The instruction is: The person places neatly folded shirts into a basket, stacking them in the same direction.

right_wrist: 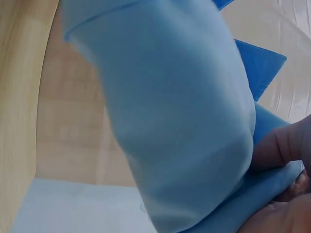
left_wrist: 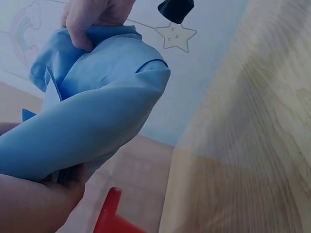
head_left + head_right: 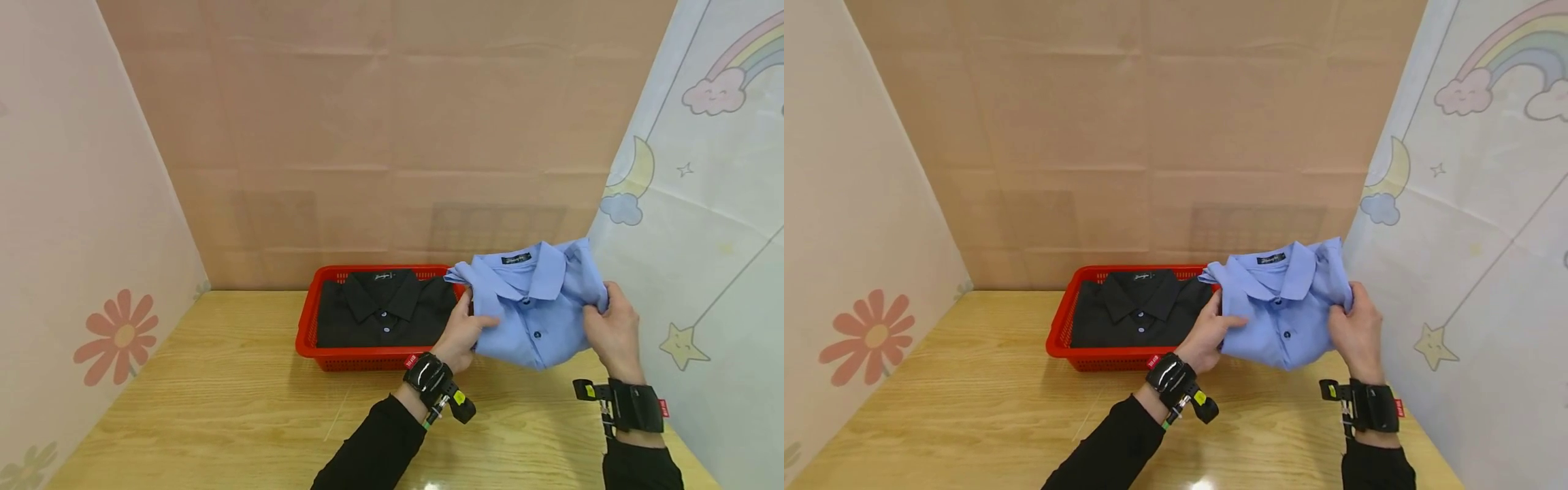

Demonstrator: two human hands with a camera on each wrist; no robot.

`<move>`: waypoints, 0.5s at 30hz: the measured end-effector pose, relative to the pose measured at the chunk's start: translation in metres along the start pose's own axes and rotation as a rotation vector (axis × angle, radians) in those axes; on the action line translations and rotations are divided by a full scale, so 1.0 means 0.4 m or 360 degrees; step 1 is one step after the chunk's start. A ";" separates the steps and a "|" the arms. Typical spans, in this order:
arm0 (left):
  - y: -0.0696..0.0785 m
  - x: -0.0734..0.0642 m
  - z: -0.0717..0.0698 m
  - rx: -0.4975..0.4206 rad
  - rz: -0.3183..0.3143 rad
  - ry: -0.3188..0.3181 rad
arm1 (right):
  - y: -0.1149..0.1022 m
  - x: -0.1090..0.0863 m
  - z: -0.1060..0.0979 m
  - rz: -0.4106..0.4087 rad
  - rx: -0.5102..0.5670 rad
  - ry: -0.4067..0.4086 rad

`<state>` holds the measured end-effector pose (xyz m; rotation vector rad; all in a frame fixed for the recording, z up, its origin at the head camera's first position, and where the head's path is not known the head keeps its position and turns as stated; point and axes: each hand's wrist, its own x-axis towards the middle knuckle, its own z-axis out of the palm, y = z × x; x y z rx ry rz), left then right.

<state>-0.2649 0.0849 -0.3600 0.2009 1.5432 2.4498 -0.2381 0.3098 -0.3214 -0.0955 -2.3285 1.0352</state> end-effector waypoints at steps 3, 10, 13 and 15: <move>0.009 -0.003 -0.008 0.0011 -0.0014 -0.0045 | -0.010 -0.001 0.004 0.0019 0.0039 0.0011; 0.030 -0.014 -0.043 0.0113 0.0017 -0.0141 | -0.028 -0.002 0.018 0.0037 0.0118 -0.0019; 0.045 -0.021 -0.066 0.0142 0.0051 -0.0200 | -0.033 -0.002 0.023 0.0012 0.0162 -0.0044; 0.058 -0.027 -0.081 0.0167 0.0060 -0.0223 | -0.038 -0.005 0.026 -0.0011 0.0176 -0.0070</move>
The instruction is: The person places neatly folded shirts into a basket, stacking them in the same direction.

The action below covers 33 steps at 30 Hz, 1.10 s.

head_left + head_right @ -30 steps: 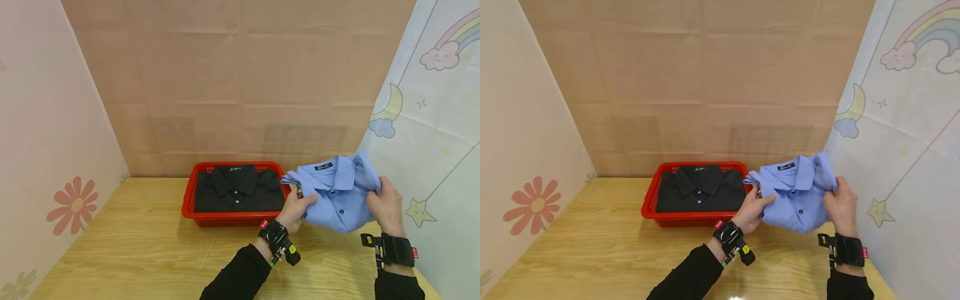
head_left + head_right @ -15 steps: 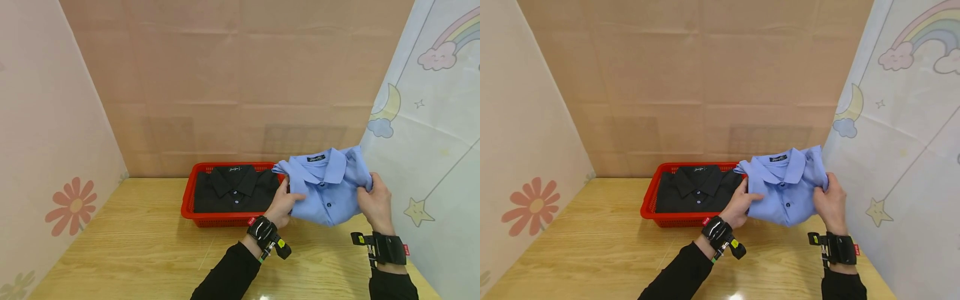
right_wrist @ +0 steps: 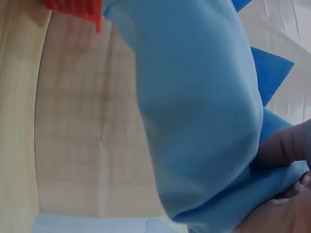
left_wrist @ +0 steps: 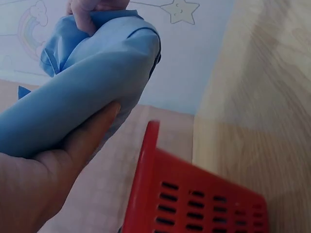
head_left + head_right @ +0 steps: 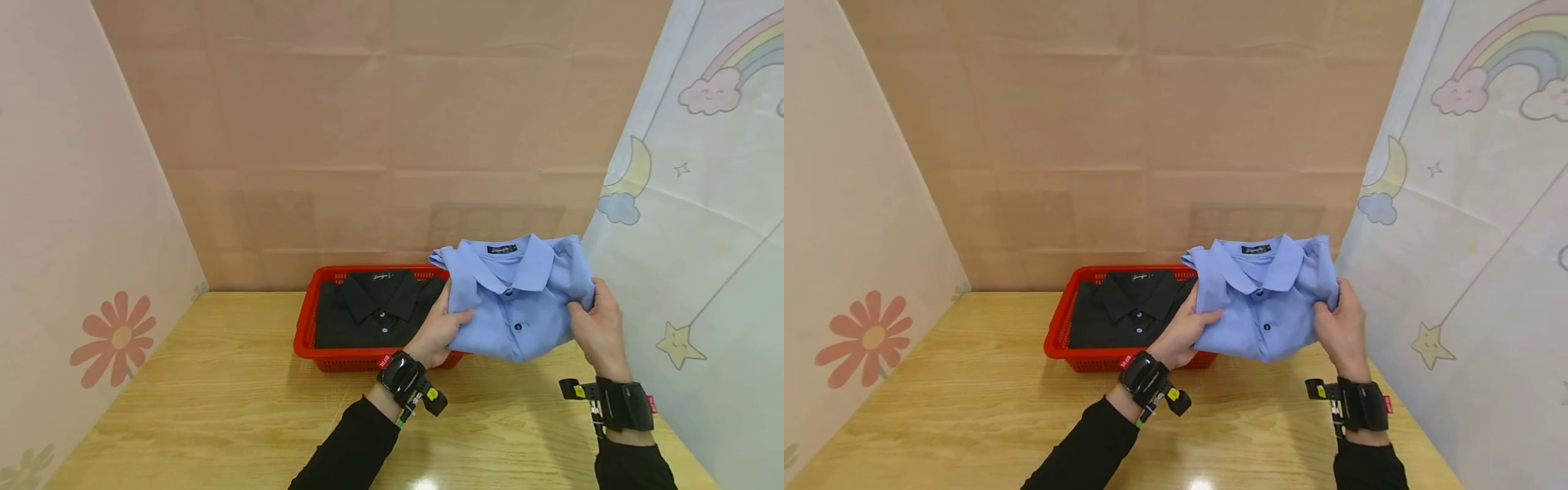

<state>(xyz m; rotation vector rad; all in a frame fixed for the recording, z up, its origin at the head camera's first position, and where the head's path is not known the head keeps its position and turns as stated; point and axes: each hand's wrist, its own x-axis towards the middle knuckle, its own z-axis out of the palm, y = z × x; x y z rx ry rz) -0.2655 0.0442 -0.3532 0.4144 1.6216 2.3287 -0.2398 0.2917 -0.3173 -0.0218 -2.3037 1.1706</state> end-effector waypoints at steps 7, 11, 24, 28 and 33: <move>0.036 -0.031 -0.057 0.0101 0.0037 -0.0056 | -0.015 -0.011 0.038 -0.0107 0.0101 -0.0077; 0.052 -0.050 -0.086 0.0148 0.0027 -0.0035 | -0.023 -0.014 0.059 -0.0155 0.0176 -0.0166; 0.069 -0.114 -0.162 0.0180 0.0028 0.0047 | -0.039 -0.034 0.131 -0.0274 0.0245 -0.0296; 0.079 -0.132 -0.190 0.0188 0.0000 0.0071 | -0.045 -0.040 0.152 -0.0238 0.0254 -0.0328; 0.088 -0.145 -0.223 0.0181 -0.0023 0.0100 | -0.054 -0.046 0.178 -0.0197 0.0292 -0.0375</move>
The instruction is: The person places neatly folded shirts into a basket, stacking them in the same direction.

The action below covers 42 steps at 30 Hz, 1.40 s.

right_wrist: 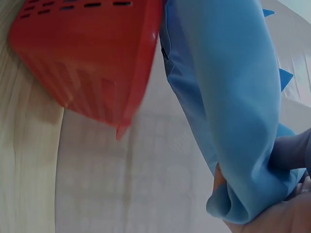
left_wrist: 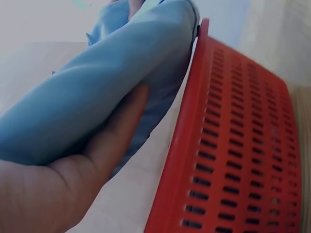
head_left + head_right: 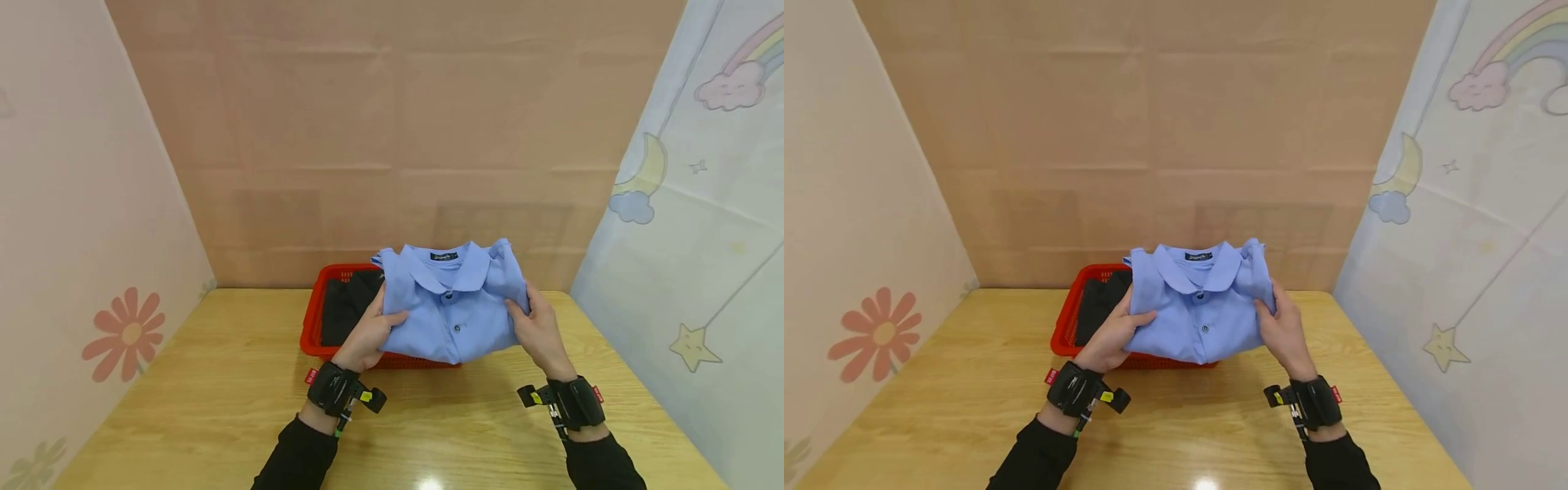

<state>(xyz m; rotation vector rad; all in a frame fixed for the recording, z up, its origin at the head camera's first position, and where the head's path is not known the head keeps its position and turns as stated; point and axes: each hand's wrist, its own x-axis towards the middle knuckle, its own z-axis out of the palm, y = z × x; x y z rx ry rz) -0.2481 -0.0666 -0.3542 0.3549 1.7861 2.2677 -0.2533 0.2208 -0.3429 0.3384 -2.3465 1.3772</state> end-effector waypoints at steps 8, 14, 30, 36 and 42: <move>0.014 -0.001 -0.035 0.0064 -0.0021 0.0010 | -0.005 0.002 0.025 0.0029 0.0092 -0.0076; 0.024 -0.006 -0.068 0.0131 -0.0034 0.0058 | 0.004 0.015 0.047 0.0092 0.0187 -0.0205; 0.030 -0.019 -0.160 0.0203 -0.0016 0.0051 | 0.028 0.026 0.109 0.0192 0.0249 -0.0512; 0.032 -0.020 -0.184 0.0263 -0.0035 0.0085 | 0.037 0.037 0.128 0.0192 0.0218 -0.0546; 0.043 -0.013 -0.195 0.0442 -0.0049 0.0114 | 0.038 0.047 0.147 0.0183 0.0147 -0.0527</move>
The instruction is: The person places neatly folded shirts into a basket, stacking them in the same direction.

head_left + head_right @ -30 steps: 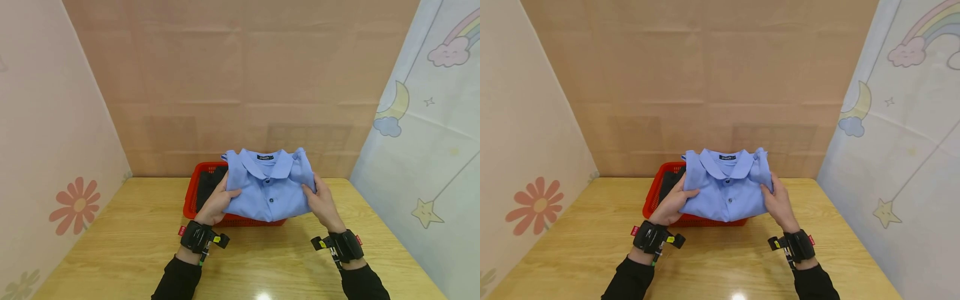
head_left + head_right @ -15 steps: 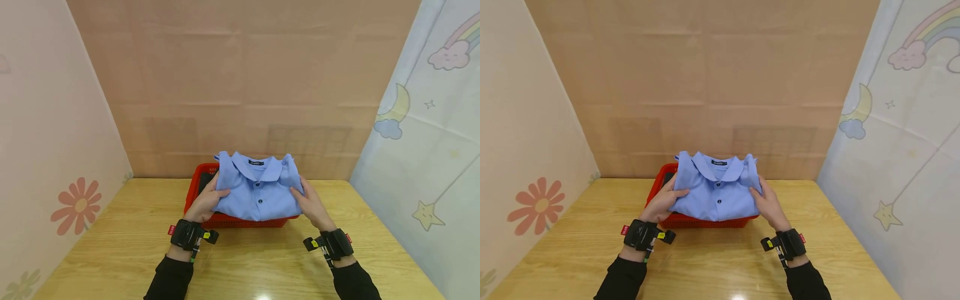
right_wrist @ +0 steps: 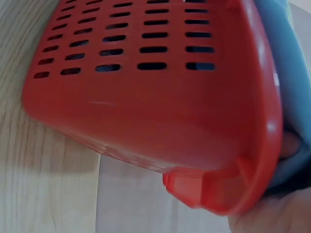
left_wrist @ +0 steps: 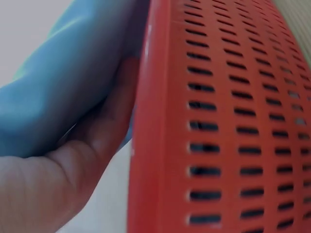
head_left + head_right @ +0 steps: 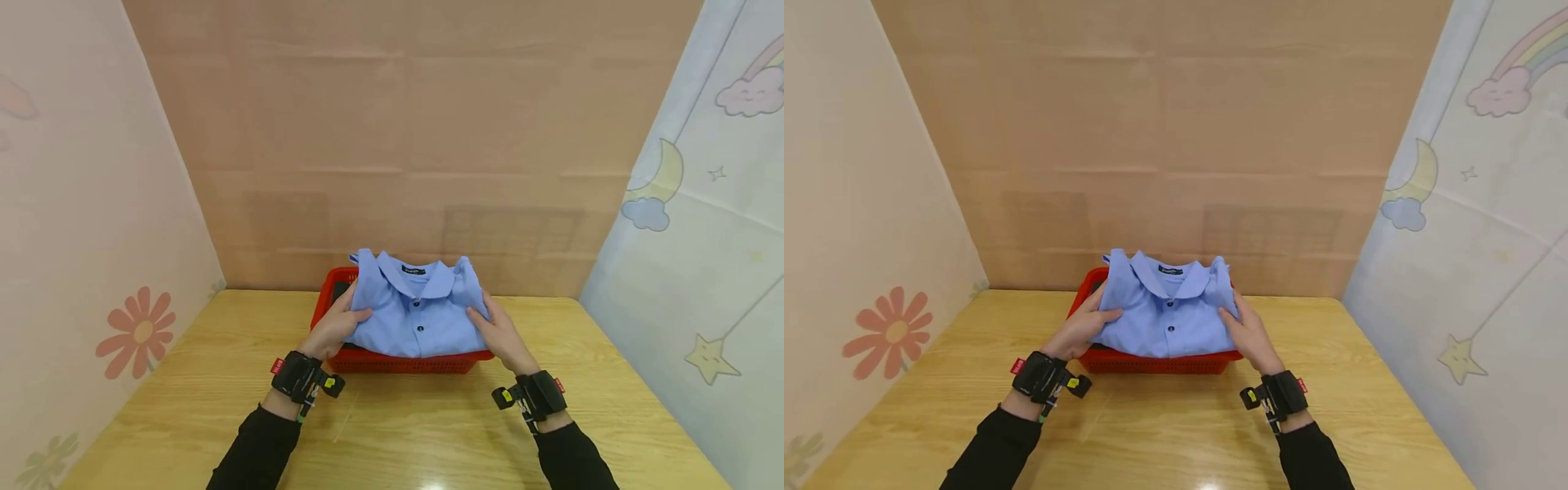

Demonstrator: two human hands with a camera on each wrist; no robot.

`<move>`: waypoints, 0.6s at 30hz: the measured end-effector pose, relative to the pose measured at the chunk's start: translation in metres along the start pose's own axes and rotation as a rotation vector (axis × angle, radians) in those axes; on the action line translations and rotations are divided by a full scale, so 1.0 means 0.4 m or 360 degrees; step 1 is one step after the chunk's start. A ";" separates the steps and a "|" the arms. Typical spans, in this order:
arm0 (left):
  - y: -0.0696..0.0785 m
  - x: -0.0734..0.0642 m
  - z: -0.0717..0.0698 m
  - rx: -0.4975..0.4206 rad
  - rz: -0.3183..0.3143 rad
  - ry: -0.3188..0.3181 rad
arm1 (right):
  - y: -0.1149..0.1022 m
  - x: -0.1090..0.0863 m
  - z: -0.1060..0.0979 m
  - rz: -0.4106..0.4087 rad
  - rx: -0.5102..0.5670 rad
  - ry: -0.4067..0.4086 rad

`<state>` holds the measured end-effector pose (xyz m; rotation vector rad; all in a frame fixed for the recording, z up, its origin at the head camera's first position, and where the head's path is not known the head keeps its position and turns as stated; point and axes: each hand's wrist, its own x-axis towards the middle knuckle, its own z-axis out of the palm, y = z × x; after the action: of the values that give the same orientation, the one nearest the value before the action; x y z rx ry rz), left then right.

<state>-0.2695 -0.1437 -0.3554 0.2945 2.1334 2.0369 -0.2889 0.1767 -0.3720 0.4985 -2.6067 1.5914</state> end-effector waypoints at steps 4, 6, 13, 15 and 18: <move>0.011 0.006 -0.004 0.0082 -0.0032 0.0026 | -0.001 0.006 0.001 0.0005 -0.0050 0.0006; 0.016 0.010 -0.005 0.0114 -0.0039 0.0027 | -0.003 0.010 -0.002 0.0003 -0.0073 0.0008; 0.014 0.022 -0.006 0.0254 -0.0026 0.0040 | -0.001 0.027 -0.009 0.0026 -0.0198 0.0011; 0.014 0.024 -0.006 0.0307 -0.0025 0.0060 | 0.001 0.032 -0.006 0.0032 -0.0234 0.0014; 0.014 0.030 -0.013 0.0391 -0.0032 0.0085 | 0.003 0.040 0.002 0.0005 -0.0281 0.0014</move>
<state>-0.2823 -0.1451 -0.3495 0.2523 2.4117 1.7910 -0.3044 0.1725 -0.3700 0.4738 -2.7087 1.3435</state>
